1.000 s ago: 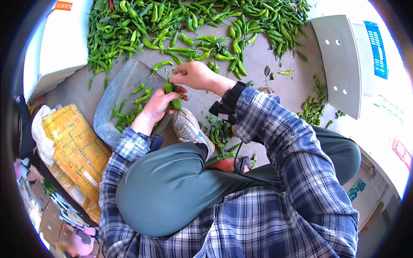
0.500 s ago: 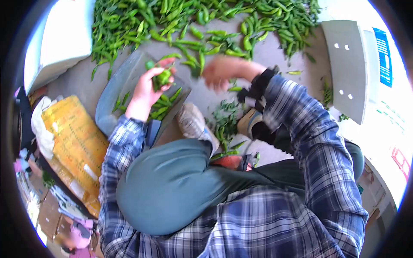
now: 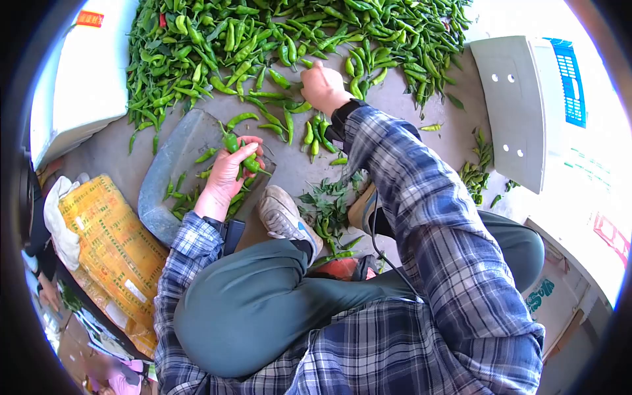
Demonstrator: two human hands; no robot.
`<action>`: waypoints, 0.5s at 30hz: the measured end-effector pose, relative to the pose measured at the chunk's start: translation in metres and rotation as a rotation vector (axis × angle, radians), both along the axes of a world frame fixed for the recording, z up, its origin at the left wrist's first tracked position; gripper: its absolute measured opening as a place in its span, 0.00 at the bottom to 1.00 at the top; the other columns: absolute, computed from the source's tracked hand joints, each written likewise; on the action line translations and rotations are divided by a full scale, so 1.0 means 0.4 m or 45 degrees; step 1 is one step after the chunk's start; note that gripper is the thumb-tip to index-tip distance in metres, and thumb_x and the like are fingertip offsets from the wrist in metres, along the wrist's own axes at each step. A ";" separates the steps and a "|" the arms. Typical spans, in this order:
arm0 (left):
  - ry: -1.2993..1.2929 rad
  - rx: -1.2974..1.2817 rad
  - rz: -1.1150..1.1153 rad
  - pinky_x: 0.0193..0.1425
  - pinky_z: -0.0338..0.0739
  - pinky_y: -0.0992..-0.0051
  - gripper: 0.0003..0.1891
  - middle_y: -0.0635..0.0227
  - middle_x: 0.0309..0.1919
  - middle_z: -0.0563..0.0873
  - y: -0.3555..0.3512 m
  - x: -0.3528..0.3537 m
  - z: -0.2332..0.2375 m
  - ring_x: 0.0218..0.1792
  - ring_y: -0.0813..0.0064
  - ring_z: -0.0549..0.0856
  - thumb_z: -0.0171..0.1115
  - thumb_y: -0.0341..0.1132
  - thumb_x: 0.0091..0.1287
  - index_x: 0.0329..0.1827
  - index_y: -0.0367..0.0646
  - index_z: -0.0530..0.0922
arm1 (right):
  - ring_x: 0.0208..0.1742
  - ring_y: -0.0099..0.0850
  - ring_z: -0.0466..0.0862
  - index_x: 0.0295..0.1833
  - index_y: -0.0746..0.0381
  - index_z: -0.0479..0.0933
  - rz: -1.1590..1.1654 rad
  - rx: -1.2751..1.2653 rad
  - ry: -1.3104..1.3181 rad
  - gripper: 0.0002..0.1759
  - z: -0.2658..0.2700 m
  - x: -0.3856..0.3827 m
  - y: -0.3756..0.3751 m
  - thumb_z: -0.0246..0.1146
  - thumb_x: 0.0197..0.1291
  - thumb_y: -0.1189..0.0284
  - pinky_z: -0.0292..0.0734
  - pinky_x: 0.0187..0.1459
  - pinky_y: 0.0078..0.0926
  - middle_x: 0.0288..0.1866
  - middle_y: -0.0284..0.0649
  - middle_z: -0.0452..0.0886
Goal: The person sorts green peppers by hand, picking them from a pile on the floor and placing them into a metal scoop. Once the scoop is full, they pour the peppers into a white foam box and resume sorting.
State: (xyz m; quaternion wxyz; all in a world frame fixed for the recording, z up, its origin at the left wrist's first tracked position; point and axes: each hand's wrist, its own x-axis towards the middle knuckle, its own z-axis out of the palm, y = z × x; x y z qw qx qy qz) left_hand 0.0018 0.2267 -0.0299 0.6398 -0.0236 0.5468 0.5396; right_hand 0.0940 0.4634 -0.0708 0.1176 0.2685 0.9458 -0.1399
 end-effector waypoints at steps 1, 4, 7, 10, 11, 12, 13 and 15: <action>0.049 -0.016 0.000 0.20 0.66 0.85 0.13 0.73 0.30 0.81 0.003 0.004 0.000 0.26 0.80 0.81 0.60 0.39 0.62 0.47 0.45 0.76 | 0.39 0.46 0.81 0.42 0.61 0.76 -0.051 0.032 0.137 0.16 0.013 0.000 -0.005 0.62 0.47 0.66 0.77 0.40 0.40 0.37 0.48 0.79; 0.070 -0.038 0.082 0.21 0.66 0.83 0.13 0.73 0.30 0.81 0.017 0.018 -0.008 0.26 0.80 0.82 0.62 0.39 0.61 0.48 0.47 0.77 | 0.38 0.45 0.80 0.43 0.61 0.74 0.027 -0.140 0.180 0.17 0.092 -0.002 -0.066 0.63 0.48 0.64 0.77 0.39 0.40 0.33 0.46 0.77; 0.052 0.030 0.161 0.21 0.67 0.83 0.14 0.73 0.30 0.81 0.037 0.027 -0.036 0.25 0.80 0.81 0.63 0.41 0.61 0.48 0.48 0.77 | 0.36 0.44 0.81 0.43 0.61 0.76 0.229 -0.415 0.378 0.17 0.108 0.015 -0.166 0.64 0.48 0.65 0.76 0.38 0.39 0.33 0.46 0.78; 0.033 0.020 0.226 0.21 0.66 0.82 0.13 0.73 0.31 0.81 0.022 0.026 -0.057 0.25 0.81 0.80 0.61 0.42 0.62 0.47 0.47 0.77 | 0.31 0.39 0.82 0.45 0.62 0.79 0.276 -1.024 0.288 0.18 0.120 -0.007 -0.168 0.63 0.47 0.66 0.77 0.37 0.30 0.31 0.47 0.82; 0.036 -0.057 0.257 0.22 0.65 0.82 0.12 0.73 0.31 0.81 0.014 0.022 -0.056 0.25 0.82 0.79 0.60 0.42 0.63 0.45 0.47 0.77 | 0.27 0.39 0.81 0.42 0.61 0.80 -0.130 -1.322 0.140 0.15 0.129 -0.023 -0.154 0.63 0.48 0.66 0.77 0.34 0.31 0.30 0.44 0.82; 0.002 -0.071 0.283 0.21 0.65 0.82 0.10 0.73 0.31 0.81 0.012 0.010 -0.057 0.25 0.81 0.79 0.60 0.42 0.63 0.41 0.48 0.77 | 0.26 0.41 0.81 0.40 0.61 0.79 -0.079 -1.000 0.352 0.14 0.083 -0.046 -0.126 0.63 0.48 0.66 0.77 0.32 0.32 0.28 0.44 0.82; 0.011 -0.063 0.278 0.21 0.65 0.82 0.10 0.73 0.31 0.81 0.004 0.006 -0.063 0.25 0.81 0.79 0.60 0.42 0.63 0.41 0.48 0.77 | 0.24 0.43 0.81 0.38 0.61 0.79 -0.033 -0.675 0.549 0.12 0.014 -0.068 -0.096 0.63 0.49 0.66 0.77 0.31 0.33 0.27 0.44 0.82; -0.056 -0.019 0.385 0.21 0.65 0.82 0.08 0.71 0.31 0.81 -0.003 -0.001 -0.071 0.25 0.80 0.78 0.60 0.41 0.61 0.37 0.48 0.78 | 0.29 0.45 0.81 0.29 0.65 0.76 -0.135 -0.397 0.588 0.10 -0.033 -0.093 -0.072 0.59 0.50 0.67 0.77 0.34 0.41 0.27 0.48 0.81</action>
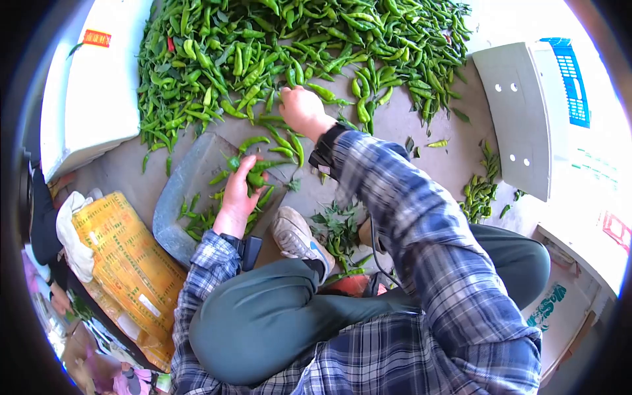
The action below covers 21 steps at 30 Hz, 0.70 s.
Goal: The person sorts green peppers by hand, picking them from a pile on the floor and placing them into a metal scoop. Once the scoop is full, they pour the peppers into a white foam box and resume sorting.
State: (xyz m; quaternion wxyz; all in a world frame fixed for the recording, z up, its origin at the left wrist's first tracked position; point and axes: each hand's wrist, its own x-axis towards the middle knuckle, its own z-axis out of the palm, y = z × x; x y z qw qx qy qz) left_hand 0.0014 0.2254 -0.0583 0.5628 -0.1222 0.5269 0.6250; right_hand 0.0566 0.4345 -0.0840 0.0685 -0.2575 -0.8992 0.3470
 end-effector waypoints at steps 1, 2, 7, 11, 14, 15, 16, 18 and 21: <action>-0.025 0.016 0.033 0.21 0.66 0.83 0.09 0.70 0.31 0.81 0.006 0.002 0.008 0.25 0.80 0.78 0.61 0.41 0.60 0.38 0.48 0.77 | 0.30 0.45 0.81 0.27 0.65 0.75 -0.049 0.184 -0.121 0.10 -0.014 -0.002 0.003 0.59 0.49 0.69 0.77 0.34 0.41 0.27 0.49 0.81; -0.016 0.023 0.031 0.21 0.66 0.83 0.09 0.70 0.31 0.81 0.012 0.000 0.017 0.25 0.80 0.78 0.61 0.41 0.60 0.38 0.48 0.77 | 0.31 0.46 0.81 0.26 0.65 0.75 -0.098 0.367 -0.242 0.09 -0.030 -0.007 0.006 0.58 0.49 0.70 0.77 0.35 0.41 0.27 0.50 0.80; -0.022 0.009 0.076 0.21 0.68 0.82 0.11 0.68 0.33 0.82 0.031 -0.027 0.006 0.25 0.80 0.78 0.63 0.37 0.59 0.42 0.47 0.76 | 0.32 0.44 0.82 0.34 0.62 0.80 0.186 -0.193 -0.143 0.14 0.044 -0.020 -0.030 0.61 0.48 0.61 0.77 0.38 0.38 0.28 0.48 0.81; -0.059 0.029 0.211 0.24 0.71 0.80 0.13 0.69 0.33 0.83 0.051 -0.025 -0.001 0.28 0.79 0.80 0.63 0.34 0.59 0.47 0.46 0.77 | 0.35 0.42 0.81 0.41 0.58 0.81 0.668 -0.502 -0.197 0.16 0.113 -0.002 -0.075 0.62 0.52 0.59 0.76 0.39 0.35 0.33 0.47 0.81; -0.107 0.049 0.044 0.26 0.73 0.78 0.12 0.70 0.33 0.83 0.039 -0.034 -0.014 0.30 0.78 0.81 0.63 0.34 0.58 0.45 0.46 0.78 | 0.29 0.43 0.80 0.39 0.60 0.79 0.434 -0.481 -0.610 0.12 0.143 -0.062 0.014 0.58 0.54 0.64 0.76 0.38 0.35 0.29 0.48 0.78; -0.126 0.043 0.076 0.26 0.73 0.78 0.09 0.70 0.34 0.83 0.041 -0.030 -0.019 0.29 0.78 0.80 0.64 0.34 0.58 0.41 0.47 0.77 | 0.32 0.42 0.80 0.40 0.59 0.79 0.376 -0.081 -0.476 0.11 0.105 -0.079 0.060 0.57 0.53 0.66 0.77 0.38 0.37 0.31 0.48 0.77; -0.130 0.034 0.074 0.26 0.73 0.78 0.09 0.70 0.34 0.83 0.042 -0.025 -0.018 0.29 0.78 0.80 0.64 0.34 0.58 0.41 0.47 0.77 | 0.36 0.41 0.81 0.41 0.58 0.79 0.308 0.310 -0.339 0.11 0.057 -0.082 0.098 0.56 0.53 0.68 0.77 0.37 0.38 0.34 0.49 0.77; -0.143 0.066 0.058 0.28 0.72 0.78 0.08 0.73 0.31 0.82 0.048 -0.024 -0.011 0.30 0.79 0.80 0.63 0.37 0.58 0.38 0.48 0.76 | 0.41 0.39 0.79 0.38 0.60 0.78 0.423 0.672 -0.338 0.09 0.011 -0.082 0.145 0.56 0.52 0.74 0.78 0.38 0.35 0.42 0.47 0.73; -0.133 0.068 0.062 0.28 0.72 0.78 0.08 0.73 0.31 0.82 0.044 -0.035 -0.010 0.30 0.79 0.80 0.63 0.37 0.58 0.38 0.50 0.76 | 0.45 0.39 0.78 0.40 0.61 0.78 0.597 0.768 -0.518 0.10 0.035 -0.076 0.141 0.56 0.52 0.74 0.78 0.40 0.33 0.48 0.44 0.71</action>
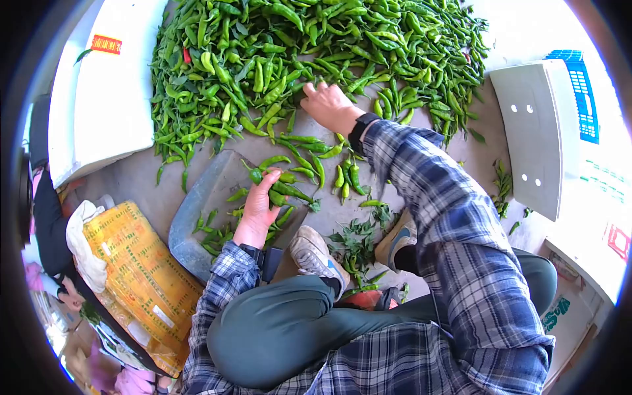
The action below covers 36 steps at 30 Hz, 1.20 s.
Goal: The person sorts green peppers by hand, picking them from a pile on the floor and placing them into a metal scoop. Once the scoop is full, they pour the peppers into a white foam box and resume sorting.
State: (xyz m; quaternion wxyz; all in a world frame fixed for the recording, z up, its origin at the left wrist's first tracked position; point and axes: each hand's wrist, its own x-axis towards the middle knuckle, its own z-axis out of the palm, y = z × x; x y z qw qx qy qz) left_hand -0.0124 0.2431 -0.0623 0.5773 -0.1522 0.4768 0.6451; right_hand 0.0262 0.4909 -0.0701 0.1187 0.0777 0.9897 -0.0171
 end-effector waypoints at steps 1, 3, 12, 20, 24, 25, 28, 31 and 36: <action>0.007 -0.002 -0.013 0.29 0.72 0.78 0.08 0.73 0.31 0.82 -0.005 -0.001 -0.001 0.30 0.79 0.80 0.63 0.37 0.58 0.38 0.50 0.76 | 0.45 0.38 0.78 0.40 0.60 0.78 0.063 0.019 -0.033 0.10 0.000 0.006 -0.002 0.56 0.52 0.74 0.78 0.40 0.34 0.46 0.44 0.72; 0.038 0.011 -0.007 0.29 0.72 0.78 0.08 0.74 0.32 0.82 -0.011 -0.006 -0.013 0.31 0.80 0.80 0.63 0.37 0.58 0.39 0.50 0.76 | 0.43 0.40 0.79 0.40 0.60 0.78 0.079 0.017 -0.099 0.10 0.005 0.012 0.003 0.56 0.51 0.74 0.79 0.39 0.35 0.46 0.44 0.73; -0.006 0.146 0.033 0.35 0.75 0.77 0.11 0.72 0.37 0.81 -0.007 -0.022 -0.030 0.35 0.80 0.80 0.62 0.34 0.61 0.46 0.45 0.76 | 0.32 0.49 0.80 0.57 0.61 0.67 -0.037 -1.038 -0.066 0.27 0.109 0.038 -0.196 0.58 0.51 0.61 0.75 0.35 0.44 0.30 0.51 0.80; -0.153 0.330 0.120 0.45 0.78 0.74 0.14 0.67 0.40 0.82 -0.019 -0.023 0.006 0.40 0.75 0.82 0.62 0.31 0.58 0.47 0.41 0.75 | 0.21 0.26 0.78 0.59 0.57 0.70 -0.193 -1.455 -0.503 0.29 0.141 -0.068 -0.133 0.61 0.55 0.53 0.74 0.29 0.25 0.27 0.38 0.82; -0.148 0.294 0.047 0.46 0.78 0.74 0.14 0.67 0.39 0.82 -0.029 -0.026 -0.008 0.40 0.76 0.82 0.62 0.31 0.57 0.46 0.41 0.76 | 0.35 0.44 0.81 0.48 0.56 0.74 -0.384 -0.498 0.244 0.16 0.029 -0.135 -0.059 0.59 0.53 0.65 0.76 0.35 0.39 0.31 0.44 0.80; -0.125 0.278 0.061 0.45 0.77 0.75 0.13 0.67 0.38 0.82 -0.028 -0.020 -0.011 0.39 0.76 0.82 0.62 0.32 0.57 0.46 0.41 0.76 | 0.37 0.44 0.81 0.48 0.55 0.74 -0.367 -0.424 0.265 0.16 0.011 -0.139 -0.057 0.60 0.52 0.66 0.76 0.36 0.40 0.33 0.44 0.80; -0.114 0.254 0.061 0.45 0.77 0.75 0.13 0.68 0.37 0.82 -0.035 -0.015 -0.015 0.38 0.76 0.82 0.63 0.32 0.57 0.44 0.41 0.77 | 0.37 0.44 0.81 0.47 0.55 0.74 -0.365 -0.458 0.280 0.16 -0.019 -0.136 -0.056 0.61 0.50 0.68 0.76 0.37 0.39 0.34 0.42 0.80; -0.107 0.232 0.040 0.44 0.77 0.75 0.13 0.67 0.38 0.82 -0.052 -0.013 -0.010 0.39 0.75 0.82 0.62 0.33 0.58 0.45 0.40 0.77 | 0.36 0.43 0.81 0.46 0.55 0.73 -0.323 -0.570 0.435 0.16 0.014 -0.095 -0.071 0.62 0.49 0.68 0.76 0.36 0.39 0.34 0.41 0.80; 0.033 0.164 0.013 0.46 0.77 0.75 0.15 0.67 0.39 0.82 -0.077 -0.021 0.000 0.39 0.75 0.81 0.61 0.36 0.58 0.47 0.41 0.77 | 0.33 0.43 0.80 0.41 0.56 0.71 -0.246 -0.603 0.537 0.14 0.095 0.003 -0.099 0.64 0.48 0.66 0.75 0.33 0.40 0.32 0.40 0.77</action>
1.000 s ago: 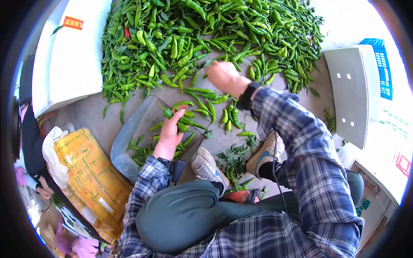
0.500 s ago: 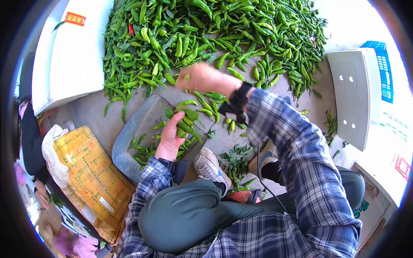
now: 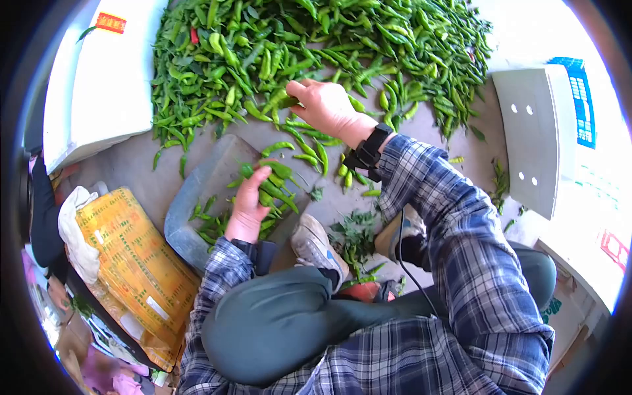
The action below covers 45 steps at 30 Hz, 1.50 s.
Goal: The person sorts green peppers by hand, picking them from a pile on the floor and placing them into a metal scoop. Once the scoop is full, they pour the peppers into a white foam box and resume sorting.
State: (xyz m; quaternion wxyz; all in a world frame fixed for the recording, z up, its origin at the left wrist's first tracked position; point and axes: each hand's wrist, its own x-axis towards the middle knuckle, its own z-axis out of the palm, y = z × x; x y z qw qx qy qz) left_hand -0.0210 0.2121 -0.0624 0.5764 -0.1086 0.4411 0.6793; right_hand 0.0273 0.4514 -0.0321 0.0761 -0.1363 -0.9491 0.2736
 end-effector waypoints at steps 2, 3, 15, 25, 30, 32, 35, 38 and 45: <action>-0.003 -0.321 0.039 0.43 0.78 0.74 0.15 0.70 0.38 0.82 -0.001 -0.001 0.057 0.37 0.78 0.82 0.62 0.35 0.58 0.48 0.44 0.77 | 0.33 0.44 0.80 0.40 0.56 0.72 -0.014 0.029 -0.036 0.15 0.017 0.051 0.000 0.64 0.47 0.65 0.75 0.33 0.40 0.32 0.41 0.77; 0.101 -0.310 0.003 0.35 0.76 0.78 0.16 0.73 0.38 0.82 -0.003 0.004 0.083 0.36 0.80 0.81 0.61 0.40 0.59 0.50 0.48 0.77 | 0.33 0.44 0.80 0.40 0.57 0.72 -0.016 0.060 -0.051 0.15 0.022 0.099 -0.015 0.64 0.47 0.65 0.75 0.33 0.41 0.32 0.42 0.77; 0.163 0.005 -0.093 0.28 0.73 0.81 0.13 0.70 0.35 0.82 -0.062 0.099 0.138 0.31 0.81 0.79 0.62 0.38 0.59 0.45 0.44 0.77 | 0.40 0.44 0.82 0.42 0.58 0.79 0.302 -0.237 -1.190 0.14 -0.028 0.558 -0.243 0.58 0.49 0.66 0.77 0.41 0.39 0.37 0.44 0.82; 0.264 0.002 -0.119 0.33 0.76 0.79 0.13 0.67 0.37 0.82 -0.084 0.108 0.214 0.34 0.78 0.81 0.63 0.36 0.59 0.46 0.43 0.77 | 0.39 0.43 0.83 0.41 0.60 0.78 -0.206 -0.003 -0.798 0.11 -0.095 0.570 -0.151 0.56 0.51 0.74 0.77 0.39 0.40 0.34 0.48 0.81; 0.312 -0.052 -0.181 0.29 0.76 0.81 0.13 0.67 0.36 0.82 -0.075 0.114 0.214 0.32 0.79 0.81 0.62 0.37 0.59 0.46 0.43 0.77 | 0.38 0.42 0.83 0.37 0.60 0.81 0.025 0.095 -0.967 0.10 -0.100 0.538 -0.126 0.57 0.48 0.74 0.78 0.39 0.36 0.33 0.46 0.83; 0.326 -0.040 -0.212 0.29 0.77 0.81 0.14 0.66 0.37 0.82 -0.068 0.116 0.205 0.31 0.79 0.81 0.61 0.36 0.60 0.47 0.43 0.76 | 0.39 0.39 0.84 0.33 0.61 0.82 0.172 0.116 -1.260 0.09 -0.039 0.494 -0.092 0.58 0.48 0.74 0.78 0.38 0.33 0.36 0.45 0.83; 0.306 -0.051 -0.229 0.39 0.77 0.77 0.14 0.67 0.35 0.82 -0.041 0.131 0.219 0.35 0.76 0.81 0.64 0.36 0.57 0.45 0.42 0.77 | 0.38 0.37 0.84 0.34 0.60 0.82 0.051 0.063 -1.178 0.09 0.026 0.424 -0.034 0.59 0.49 0.70 0.78 0.36 0.34 0.35 0.42 0.84; 0.335 -0.055 -0.338 0.40 0.76 0.77 0.11 0.69 0.35 0.83 -0.017 0.131 0.217 0.35 0.78 0.81 0.63 0.34 0.58 0.43 0.42 0.78 | 0.36 0.42 0.83 0.52 0.57 0.75 -0.188 -0.441 -0.244 0.23 0.108 0.365 -0.076 0.54 0.60 0.52 0.77 0.39 0.36 0.36 0.46 0.82; 0.520 -0.256 -0.411 0.42 0.76 0.73 0.22 0.66 0.44 0.80 0.093 0.113 0.294 0.41 0.75 0.80 0.64 0.47 0.59 0.51 0.42 0.75 | 0.56 0.34 0.75 0.61 0.64 0.67 -0.188 -1.299 0.056 0.38 0.243 0.276 -0.242 0.60 0.54 0.45 0.71 0.55 0.31 0.58 0.46 0.73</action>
